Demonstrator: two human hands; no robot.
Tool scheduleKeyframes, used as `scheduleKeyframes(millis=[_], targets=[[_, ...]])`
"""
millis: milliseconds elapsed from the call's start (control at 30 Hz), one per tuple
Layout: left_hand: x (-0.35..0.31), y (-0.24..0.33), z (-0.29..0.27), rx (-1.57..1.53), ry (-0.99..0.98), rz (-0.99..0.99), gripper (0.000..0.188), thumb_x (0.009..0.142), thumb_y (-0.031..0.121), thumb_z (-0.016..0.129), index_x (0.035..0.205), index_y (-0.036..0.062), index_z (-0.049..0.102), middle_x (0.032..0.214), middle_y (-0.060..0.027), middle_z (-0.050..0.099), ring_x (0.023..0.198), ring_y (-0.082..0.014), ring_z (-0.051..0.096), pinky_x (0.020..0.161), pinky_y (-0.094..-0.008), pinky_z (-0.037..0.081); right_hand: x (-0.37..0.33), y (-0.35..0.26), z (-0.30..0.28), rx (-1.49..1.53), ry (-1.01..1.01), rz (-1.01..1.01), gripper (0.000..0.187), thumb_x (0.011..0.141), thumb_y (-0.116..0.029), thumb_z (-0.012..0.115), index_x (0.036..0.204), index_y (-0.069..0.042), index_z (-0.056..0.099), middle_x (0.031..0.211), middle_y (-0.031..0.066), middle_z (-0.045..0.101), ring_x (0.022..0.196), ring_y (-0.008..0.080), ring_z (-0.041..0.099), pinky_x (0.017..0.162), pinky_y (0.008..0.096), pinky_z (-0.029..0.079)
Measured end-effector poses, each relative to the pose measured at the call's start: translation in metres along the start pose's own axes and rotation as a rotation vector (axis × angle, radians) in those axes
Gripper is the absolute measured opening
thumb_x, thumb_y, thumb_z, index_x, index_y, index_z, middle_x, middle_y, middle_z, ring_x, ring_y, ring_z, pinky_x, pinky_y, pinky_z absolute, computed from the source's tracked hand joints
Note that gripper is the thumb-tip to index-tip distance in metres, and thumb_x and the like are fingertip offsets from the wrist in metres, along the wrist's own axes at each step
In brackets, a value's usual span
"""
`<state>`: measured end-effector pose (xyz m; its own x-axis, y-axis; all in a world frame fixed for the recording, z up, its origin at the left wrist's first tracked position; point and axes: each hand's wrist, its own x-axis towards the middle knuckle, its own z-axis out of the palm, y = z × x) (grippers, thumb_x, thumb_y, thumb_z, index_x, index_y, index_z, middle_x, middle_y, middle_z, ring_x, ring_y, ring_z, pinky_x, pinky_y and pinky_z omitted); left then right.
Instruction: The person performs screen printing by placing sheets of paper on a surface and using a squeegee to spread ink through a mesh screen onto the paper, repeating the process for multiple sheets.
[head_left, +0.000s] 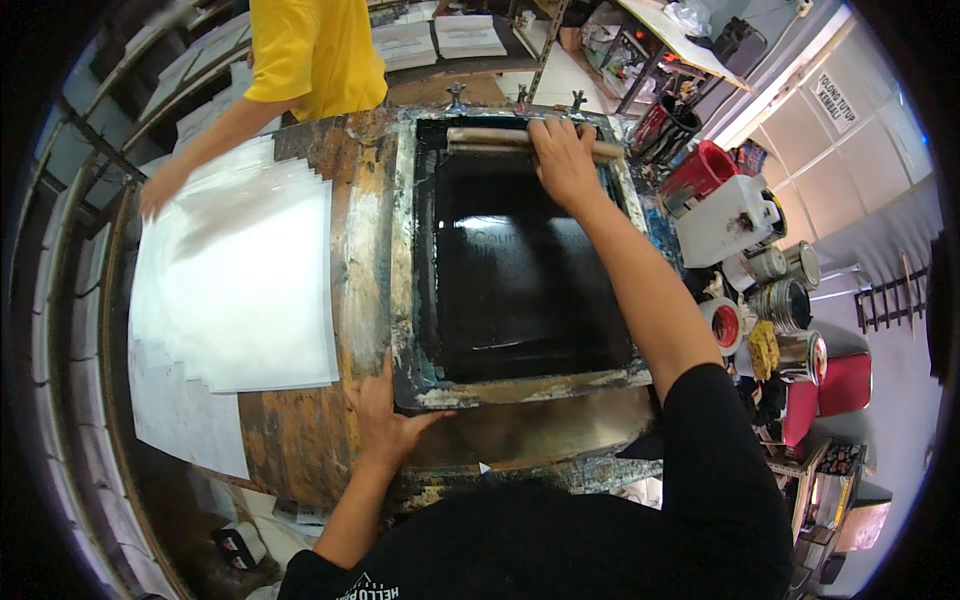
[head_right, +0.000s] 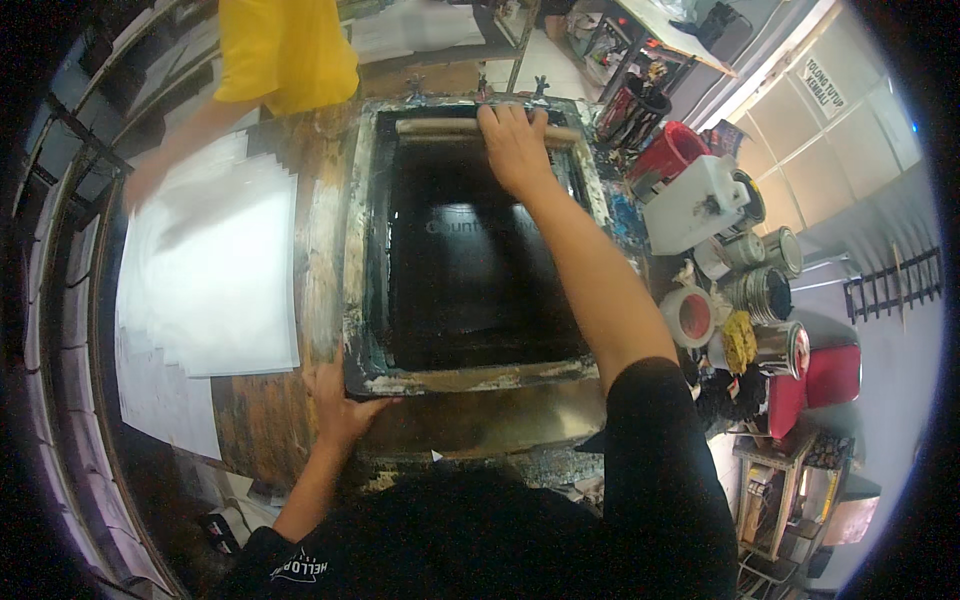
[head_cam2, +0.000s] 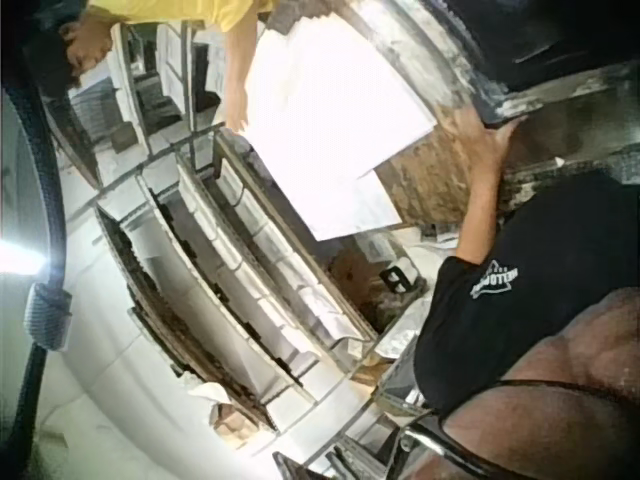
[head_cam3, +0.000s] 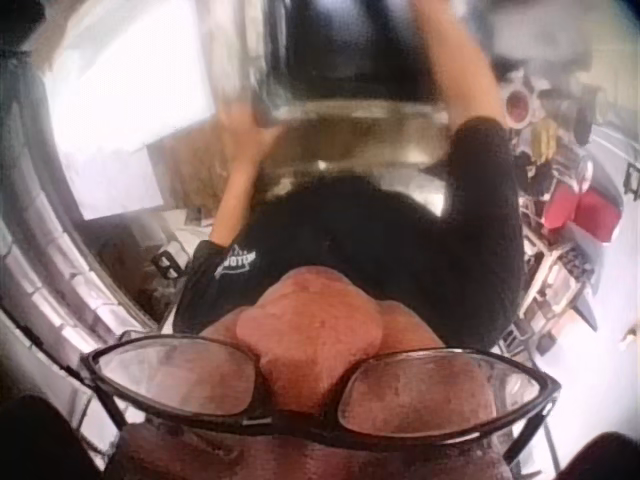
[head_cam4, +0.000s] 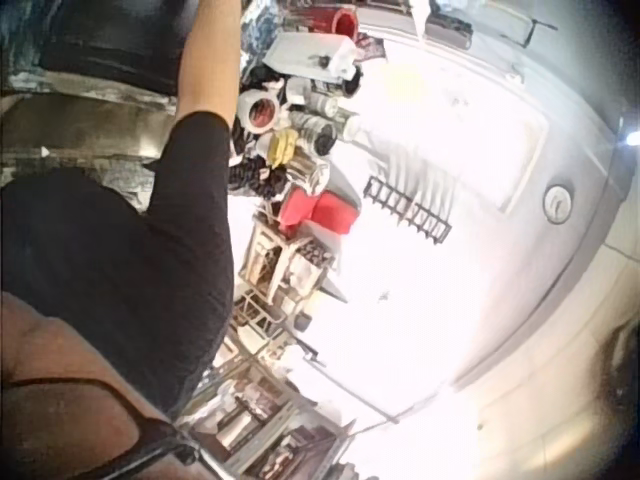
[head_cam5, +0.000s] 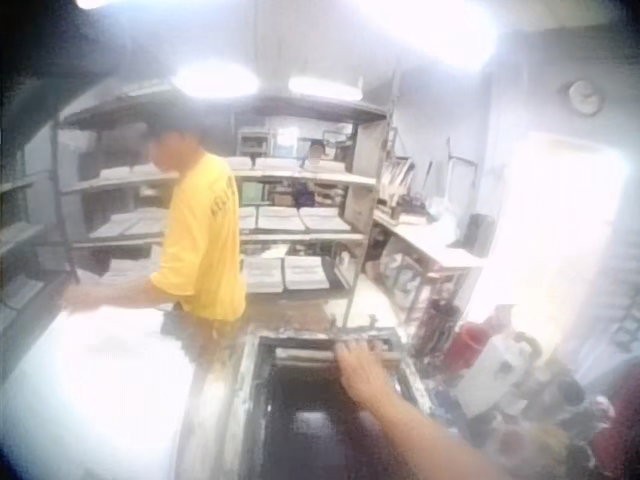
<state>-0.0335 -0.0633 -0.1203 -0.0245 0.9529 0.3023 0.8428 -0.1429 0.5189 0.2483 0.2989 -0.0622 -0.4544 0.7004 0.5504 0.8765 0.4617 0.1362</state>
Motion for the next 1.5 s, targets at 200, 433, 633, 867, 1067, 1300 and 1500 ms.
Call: scheduleKeyframes(millis=[200,433,633,867,1067,1300,1500], targets=[[0.000,-0.005,0.002,-0.030,-0.015,-0.014,0.129,0.055,0.069,0.092,0.153,-0.0038,0.049,0.089,-0.0035,0.055,0.082,-0.0227,0.051,0.085,-0.0407,0.032,0.021,-0.003,0.044,-0.113,-0.069,-0.005,0.025,0.094,-0.009,0.058,0.119,-0.013,0.060,0.111,0.0050,0.064,0.111,0.0254,0.061,0.101,0.0590,0.038],[0.005,0.004,-0.004,0.118,-0.051,-0.097,0.120,0.052,0.070,0.092,0.150,0.0097,0.060,0.099,-0.0087,0.049,0.096,-0.0279,0.047,0.090,-0.0442,0.032,-0.010,-0.023,0.015,-0.062,-0.081,-0.006,0.024,0.091,-0.008,0.063,0.114,-0.014,0.058,0.104,0.0029,0.062,0.107,0.0247,0.061,0.100,0.0580,0.039],[0.006,0.009,-0.005,0.123,-0.050,-0.105,0.117,0.053,0.068,0.092,0.148,0.0094,0.061,0.103,-0.0109,0.050,0.101,-0.0301,0.047,0.093,-0.0452,0.032,-0.061,-0.051,-0.027,-0.061,-0.179,0.029,0.026,0.090,-0.008,0.063,0.116,-0.013,0.059,0.105,0.0041,0.060,0.106,0.0252,0.060,0.099,0.0553,0.039],[-0.002,0.004,0.002,0.088,-0.003,-0.096,0.114,0.052,0.068,0.091,0.146,0.0093,0.063,0.105,-0.0103,0.051,0.104,-0.0305,0.048,0.098,-0.0467,0.032,-0.174,-0.112,-0.137,0.064,-0.306,0.040,0.025,0.086,-0.006,0.062,0.111,-0.011,0.057,0.099,0.0062,0.056,0.100,0.0271,0.057,0.097,0.0534,0.038],[0.001,0.014,-0.007,0.068,0.024,-0.117,0.109,0.053,0.061,0.095,0.143,0.0082,0.066,0.109,-0.0110,0.053,0.110,-0.0312,0.048,0.103,-0.0477,0.032,-0.198,-0.121,-0.168,0.073,-0.332,0.022,0.028,0.084,-0.006,0.066,0.110,-0.011,0.057,0.099,0.0065,0.055,0.102,0.0272,0.056,0.095,0.0519,0.037],[0.010,0.034,-0.020,-0.537,0.071,-0.189,0.101,0.068,0.025,0.100,0.150,-0.0089,0.050,0.124,-0.0165,0.069,0.098,-0.0222,0.069,0.085,-0.0374,0.056,-0.194,-0.135,-0.222,0.191,-0.262,0.106,0.045,0.083,-0.035,0.079,0.113,-0.008,0.060,0.107,0.0107,0.057,0.109,0.0299,0.054,0.103,0.0552,0.033],[0.070,0.095,-0.072,-0.977,0.246,-0.141,0.097,0.082,0.013,0.092,0.158,-0.0104,0.035,0.131,-0.0165,0.065,0.111,-0.0169,0.066,0.092,-0.0302,0.055,-0.121,-0.102,-0.261,0.047,0.140,0.033,0.045,0.075,-0.040,0.081,0.106,-0.012,0.062,0.096,0.0062,0.059,0.097,0.0288,0.058,0.095,0.0529,0.036]])
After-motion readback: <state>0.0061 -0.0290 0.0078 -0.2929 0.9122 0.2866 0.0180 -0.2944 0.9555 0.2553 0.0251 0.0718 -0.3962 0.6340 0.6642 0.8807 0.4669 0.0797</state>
